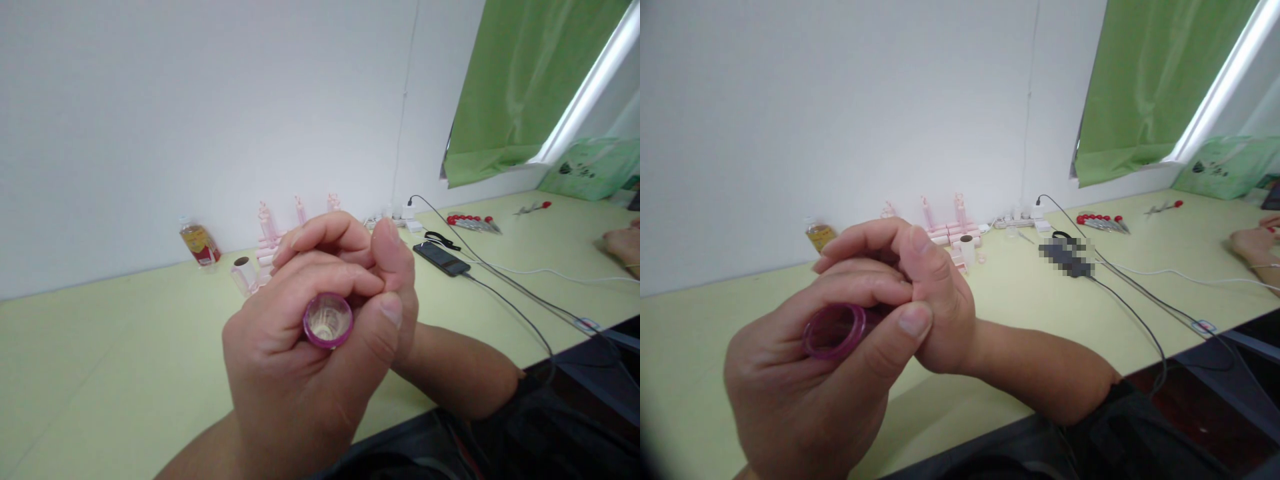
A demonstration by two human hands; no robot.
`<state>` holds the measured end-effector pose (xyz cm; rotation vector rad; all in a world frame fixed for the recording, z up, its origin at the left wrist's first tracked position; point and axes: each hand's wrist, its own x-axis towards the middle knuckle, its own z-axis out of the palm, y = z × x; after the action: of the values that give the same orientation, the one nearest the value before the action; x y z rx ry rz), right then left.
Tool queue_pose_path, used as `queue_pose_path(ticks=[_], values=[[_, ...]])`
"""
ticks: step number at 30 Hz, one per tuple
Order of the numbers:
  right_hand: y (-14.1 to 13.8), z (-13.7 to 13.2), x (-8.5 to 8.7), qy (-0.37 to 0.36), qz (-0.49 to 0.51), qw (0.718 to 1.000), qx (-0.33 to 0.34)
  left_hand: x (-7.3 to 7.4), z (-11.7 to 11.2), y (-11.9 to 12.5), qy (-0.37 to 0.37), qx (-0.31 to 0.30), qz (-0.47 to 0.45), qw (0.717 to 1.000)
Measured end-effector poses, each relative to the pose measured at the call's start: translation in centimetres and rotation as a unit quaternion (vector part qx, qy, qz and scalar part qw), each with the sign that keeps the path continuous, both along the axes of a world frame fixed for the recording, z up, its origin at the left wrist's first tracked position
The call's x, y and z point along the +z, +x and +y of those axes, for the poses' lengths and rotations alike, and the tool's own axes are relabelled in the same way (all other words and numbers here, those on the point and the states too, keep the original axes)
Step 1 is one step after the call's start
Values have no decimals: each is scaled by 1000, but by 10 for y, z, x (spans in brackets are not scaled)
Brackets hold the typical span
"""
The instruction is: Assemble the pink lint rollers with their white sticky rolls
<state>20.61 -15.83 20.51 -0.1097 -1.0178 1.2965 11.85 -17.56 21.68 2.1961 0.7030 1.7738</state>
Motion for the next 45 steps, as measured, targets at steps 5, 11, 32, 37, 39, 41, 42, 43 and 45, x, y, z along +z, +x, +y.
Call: queue_pose_path(ticks=[5, 11, 32, 37, 39, 41, 42, 43, 45], values=[[8, -8, 6, -15, -32, 999, 30, 1, 0, -1, -6, -11, 0, 1000], [5, -5, 6, -2, -5, 1000, 19, 2, 0, -1, -8, -13, 4, 1000], [3, 12, -2, 51, -24, 997, 45, -3, 1, -3, -58, -28, -32, 997], [2, 13, -3, 54, -27, 998, 25, -2, 1, -3, -55, -30, -35, 997], [2, 13, -3, 60, -30, 998, 22, -2, 1, -4, -53, -31, -34, 998], [3, 14, -3, 60, -35, 997, 17, -3, 1, -4, -50, -27, -33, 998], [3, 14, -2, 60, -37, 997, 15, -3, 1, -4, -48, -24, -33, 998], [3, 14, -2, 60, -38, 997, 13, -3, 0, -4, -47, -20, -32, 998], [3, 13, -2, 63, -40, 997, 11, -3, 0, -4, -44, -16, -29, 998]])
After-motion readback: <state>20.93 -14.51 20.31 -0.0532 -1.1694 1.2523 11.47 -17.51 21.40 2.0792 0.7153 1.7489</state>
